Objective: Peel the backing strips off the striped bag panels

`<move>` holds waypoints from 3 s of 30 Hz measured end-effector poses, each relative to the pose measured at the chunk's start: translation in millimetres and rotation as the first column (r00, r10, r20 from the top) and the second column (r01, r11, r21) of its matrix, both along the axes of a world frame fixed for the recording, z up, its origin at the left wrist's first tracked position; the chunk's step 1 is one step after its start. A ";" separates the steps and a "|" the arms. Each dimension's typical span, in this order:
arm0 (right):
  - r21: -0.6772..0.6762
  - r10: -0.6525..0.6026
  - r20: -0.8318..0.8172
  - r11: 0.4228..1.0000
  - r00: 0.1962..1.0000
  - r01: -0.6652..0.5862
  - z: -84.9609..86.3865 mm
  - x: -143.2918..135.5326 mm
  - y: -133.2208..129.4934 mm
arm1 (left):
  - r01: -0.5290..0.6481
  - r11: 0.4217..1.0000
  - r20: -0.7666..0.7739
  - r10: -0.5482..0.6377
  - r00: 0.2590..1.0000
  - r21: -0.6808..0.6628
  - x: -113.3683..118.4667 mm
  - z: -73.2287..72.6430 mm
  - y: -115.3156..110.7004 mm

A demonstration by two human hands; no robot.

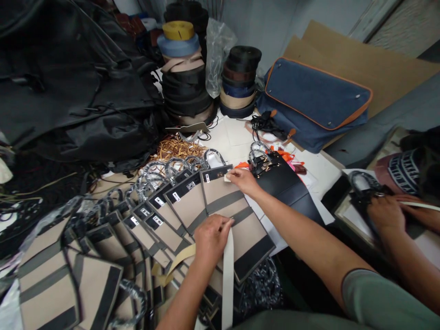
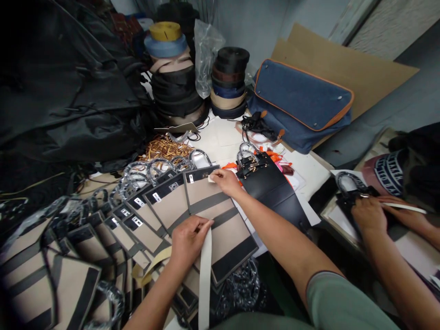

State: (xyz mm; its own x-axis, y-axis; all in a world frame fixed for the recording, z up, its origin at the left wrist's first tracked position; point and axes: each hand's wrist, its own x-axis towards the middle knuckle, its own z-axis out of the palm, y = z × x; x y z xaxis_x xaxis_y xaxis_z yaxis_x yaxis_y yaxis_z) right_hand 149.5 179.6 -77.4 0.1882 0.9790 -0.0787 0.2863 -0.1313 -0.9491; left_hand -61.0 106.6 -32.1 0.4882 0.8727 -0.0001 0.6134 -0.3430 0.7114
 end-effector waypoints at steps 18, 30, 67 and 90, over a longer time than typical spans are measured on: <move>0.000 -0.269 -0.038 0.963 0.962 0.269 -58.1 -14.2 44.6 | -0.124 0.803 0.177 0.275 0.945 -0.583 -15.0 -18.8 17.9; -0.008 0.314 -0.111 0.949 0.943 -0.316 58.0 -39.8 -93.1 | -0.125 0.979 0.181 0.155 0.971 -0.163 -17.9 12.4 0.6; 0.053 -0.056 -0.306 0.996 0.950 0.076 -2.1 -46.9 19.2 | -0.108 0.986 0.045 0.103 0.994 0.127 -11.1 -10.5 -3.1; 0.039 -0.243 0.026 0.970 0.970 0.241 11.0 -61.2 -7.6 | 0.037 0.531 0.460 0.695 0.552 -0.847 4.8 19.0 24.0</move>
